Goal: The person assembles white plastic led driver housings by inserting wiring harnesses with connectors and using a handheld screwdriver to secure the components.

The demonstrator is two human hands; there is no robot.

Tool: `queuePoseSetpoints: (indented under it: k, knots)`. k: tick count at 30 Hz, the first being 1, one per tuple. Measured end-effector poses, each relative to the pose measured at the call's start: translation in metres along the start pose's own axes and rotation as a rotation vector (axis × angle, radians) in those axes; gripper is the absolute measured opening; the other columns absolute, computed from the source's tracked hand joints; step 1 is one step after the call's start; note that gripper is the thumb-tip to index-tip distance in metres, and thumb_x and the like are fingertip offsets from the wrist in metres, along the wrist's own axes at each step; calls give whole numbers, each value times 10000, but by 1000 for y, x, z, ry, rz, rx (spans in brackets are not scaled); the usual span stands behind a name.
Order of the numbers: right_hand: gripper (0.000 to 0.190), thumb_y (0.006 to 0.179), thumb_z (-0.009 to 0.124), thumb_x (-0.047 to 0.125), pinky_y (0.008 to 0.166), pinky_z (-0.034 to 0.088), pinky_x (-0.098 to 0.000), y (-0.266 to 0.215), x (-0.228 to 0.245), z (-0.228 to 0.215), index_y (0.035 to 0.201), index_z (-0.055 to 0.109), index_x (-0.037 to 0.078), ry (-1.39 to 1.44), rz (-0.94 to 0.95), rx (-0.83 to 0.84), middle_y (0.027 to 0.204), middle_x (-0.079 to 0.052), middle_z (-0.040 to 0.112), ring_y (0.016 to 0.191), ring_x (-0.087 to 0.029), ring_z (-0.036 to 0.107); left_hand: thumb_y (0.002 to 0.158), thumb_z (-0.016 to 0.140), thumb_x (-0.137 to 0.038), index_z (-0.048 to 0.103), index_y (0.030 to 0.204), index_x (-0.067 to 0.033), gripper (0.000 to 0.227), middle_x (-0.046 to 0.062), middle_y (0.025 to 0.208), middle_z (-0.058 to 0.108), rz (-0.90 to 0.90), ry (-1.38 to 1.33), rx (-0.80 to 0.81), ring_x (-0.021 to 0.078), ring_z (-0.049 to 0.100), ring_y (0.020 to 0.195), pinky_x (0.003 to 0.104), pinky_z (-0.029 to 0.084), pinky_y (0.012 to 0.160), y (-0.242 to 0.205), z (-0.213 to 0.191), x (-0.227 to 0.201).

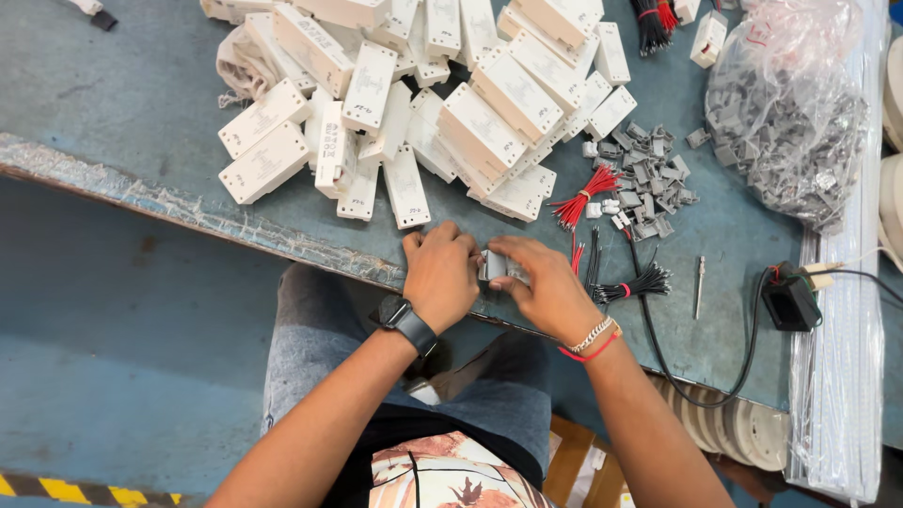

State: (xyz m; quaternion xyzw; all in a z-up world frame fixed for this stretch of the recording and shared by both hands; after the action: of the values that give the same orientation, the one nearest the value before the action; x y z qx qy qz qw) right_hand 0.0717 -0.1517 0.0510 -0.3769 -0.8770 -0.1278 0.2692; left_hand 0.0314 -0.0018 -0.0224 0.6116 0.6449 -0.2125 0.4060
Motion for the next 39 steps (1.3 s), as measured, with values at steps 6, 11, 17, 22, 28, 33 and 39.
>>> queuePoseSetpoints:
  k: [6, 11, 17, 22, 28, 33, 39]
  knots:
    - [462, 809, 772, 53, 1013, 499, -426, -3, -2, 3, 1245, 631, -8, -9, -19, 5, 1301, -184, 665, 1233, -377, 619, 848, 697, -146, 727, 827, -92, 66, 94, 927, 626, -21, 2, 25, 290, 608, 1002, 492, 332, 896, -2, 2, 3]
    - [450, 834, 770, 73, 1006, 505, -422, -4, -5, 3, 1255, 629, -1, -18, -27, -17, 1289, -182, 666, 1223, -374, 626, 838, 700, -142, 718, 831, -91, 55, 90, 928, 618, -18, -2, 24, 287, 607, 994, 489, 331, 895, -1, 2, 3]
    - [450, 844, 763, 82, 981, 512, -418, -3, -6, 4, 1267, 627, 10, -14, 3, -15, 1287, -184, 664, 1199, -374, 632, 835, 702, -140, 709, 817, -92, 52, 89, 931, 617, -11, -7, 13, 285, 605, 990, 487, 332, 893, -1, 2, 3]
    - [462, 848, 769, 94, 1000, 505, -426, -4, -6, 5, 1279, 622, 16, -24, -26, -18, 1284, -188, 661, 1213, -381, 622, 825, 700, -130, 708, 821, -88, 43, 90, 936, 616, 2, -1, 6, 285, 604, 998, 488, 330, 894, -1, 2, 3]
    - [464, 856, 772, 95, 1054, 473, -464, -7, -8, 8, 1287, 615, 22, -50, -68, -24, 1286, -190, 656, 1282, -405, 580, 826, 700, -136, 715, 825, -90, 48, 91, 938, 618, -6, -2, 24, 282, 602, 1001, 485, 328, 888, -1, 2, 3]
    - [450, 855, 770, 105, 1053, 472, -467, -6, -9, 9, 1269, 611, 28, -72, -38, -9, 1278, -189, 650, 1269, -404, 580, 835, 700, -143, 715, 831, -91, 53, 87, 938, 619, -11, 1, 28, 279, 601, 1000, 482, 329, 890, -1, 2, 3]
    - [445, 849, 768, 85, 1039, 472, -473, -5, -6, 9, 1254, 602, 7, -132, -90, -6, 1263, -182, 654, 1257, -411, 577, 822, 706, -148, 717, 838, -91, 60, 93, 939, 617, -15, 8, 27, 286, 599, 998, 484, 329, 884, -1, 1, 3]
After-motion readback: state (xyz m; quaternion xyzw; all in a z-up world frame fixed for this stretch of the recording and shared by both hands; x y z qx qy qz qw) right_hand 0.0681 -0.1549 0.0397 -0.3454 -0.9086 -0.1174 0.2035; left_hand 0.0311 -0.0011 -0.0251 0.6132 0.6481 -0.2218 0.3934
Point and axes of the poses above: each hand's wrist, its own y-axis towards the middle knuckle, its own z-axis out of the palm, x = y × z, the point moved 2 cm from there along y, towards the middle knuckle
